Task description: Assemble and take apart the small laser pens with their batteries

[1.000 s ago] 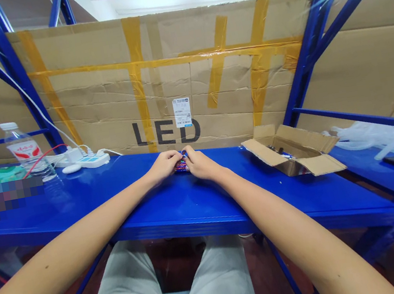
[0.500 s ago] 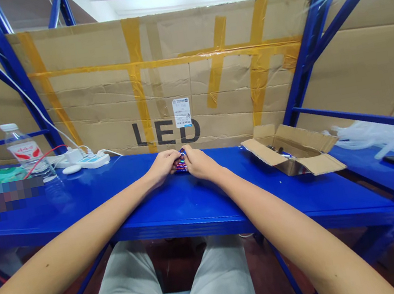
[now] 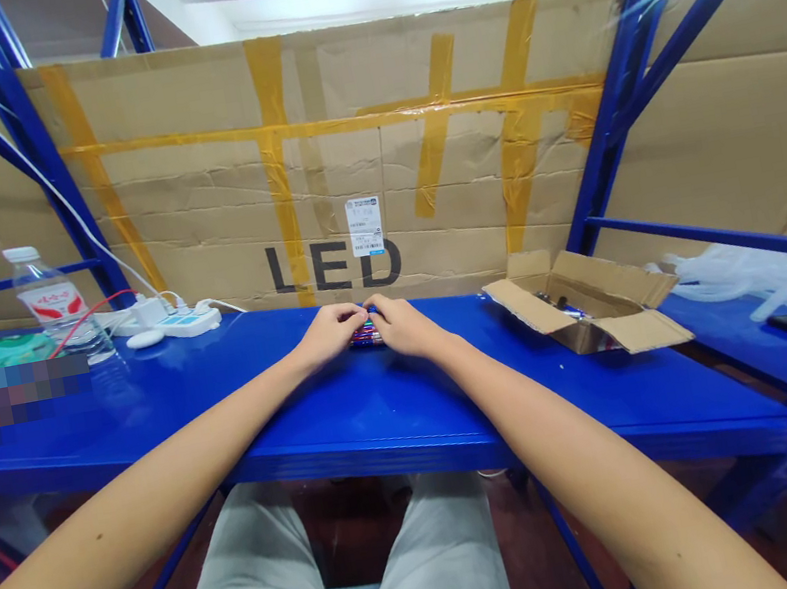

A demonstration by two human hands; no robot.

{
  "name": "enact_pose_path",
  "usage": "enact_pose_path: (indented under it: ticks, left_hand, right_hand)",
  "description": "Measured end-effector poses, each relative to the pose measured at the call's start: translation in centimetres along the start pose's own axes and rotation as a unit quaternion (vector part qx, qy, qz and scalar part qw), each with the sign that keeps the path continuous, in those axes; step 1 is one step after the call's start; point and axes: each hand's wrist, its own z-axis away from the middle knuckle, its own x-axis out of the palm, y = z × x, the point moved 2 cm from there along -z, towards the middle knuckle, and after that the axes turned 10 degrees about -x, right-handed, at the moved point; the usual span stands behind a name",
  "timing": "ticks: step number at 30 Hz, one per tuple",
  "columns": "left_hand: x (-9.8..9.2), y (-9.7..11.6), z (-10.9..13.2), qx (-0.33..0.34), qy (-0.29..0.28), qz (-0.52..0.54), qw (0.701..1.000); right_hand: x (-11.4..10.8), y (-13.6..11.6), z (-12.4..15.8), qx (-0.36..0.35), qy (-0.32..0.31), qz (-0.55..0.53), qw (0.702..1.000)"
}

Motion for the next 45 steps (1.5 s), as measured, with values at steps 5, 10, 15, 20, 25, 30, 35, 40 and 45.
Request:
enact_pose_path:
  ticks: [5,10,15,20,25,30,35,40,45]
  left_hand:
    - [-0.1,0.3,0.1,-0.068,-0.035,0.034,0.996]
    - [-0.5,-0.2,-0.3,-0.106,-0.024,0.094,0.99]
    - [-1.1,-0.4,-0.6,-0.074,-0.017,0.14,0.987]
    - [-1.0,-0.6,-0.6,-0.035,-0.023,0.108,0.993]
    - [-0.7,-0.6,-0.3,0.018,-0.015,0.078,0.997]
    - [-0.6,-0.3,0.0,0.045,-0.005,0.043,0.998]
    - [-0.7,-0.7,-0.8,-0.025,0.016,0.2,0.979]
    - [-1.4,-1.0,-1.2,-0.096,-0.058,0.386,0.916]
    - [-1.8,-0.7,-0.9,-0.113,-0.072,0.416,0.899]
  right_hand:
    - [-0.9,0.5,0.1,0.043,-0.025,-0.016,0.999]
    - [-1.4,1.4,0.2,0.097,-0.044,-0.08,0.991]
    - [-1.5,1.9,0.5,0.115,-0.058,-0.136,0.982]
    - [-1.2,0.8,0.5,0.09,-0.082,-0.189,0.974]
    - [-0.6,-0.1,0.4,0.047,-0.098,-0.158,0.982]
    - [-0.3,-0.1,0.5,0.061,-0.096,-0.158,0.981]
    - [-1.0,0.3,0.4,0.073,-0.085,-0.142,0.984]
    - [-1.5,0.8,0.4,0.109,-0.077,-0.123,0.983]
    - [-1.5,1.5,0.4,0.112,-0.064,-0.107,0.986]
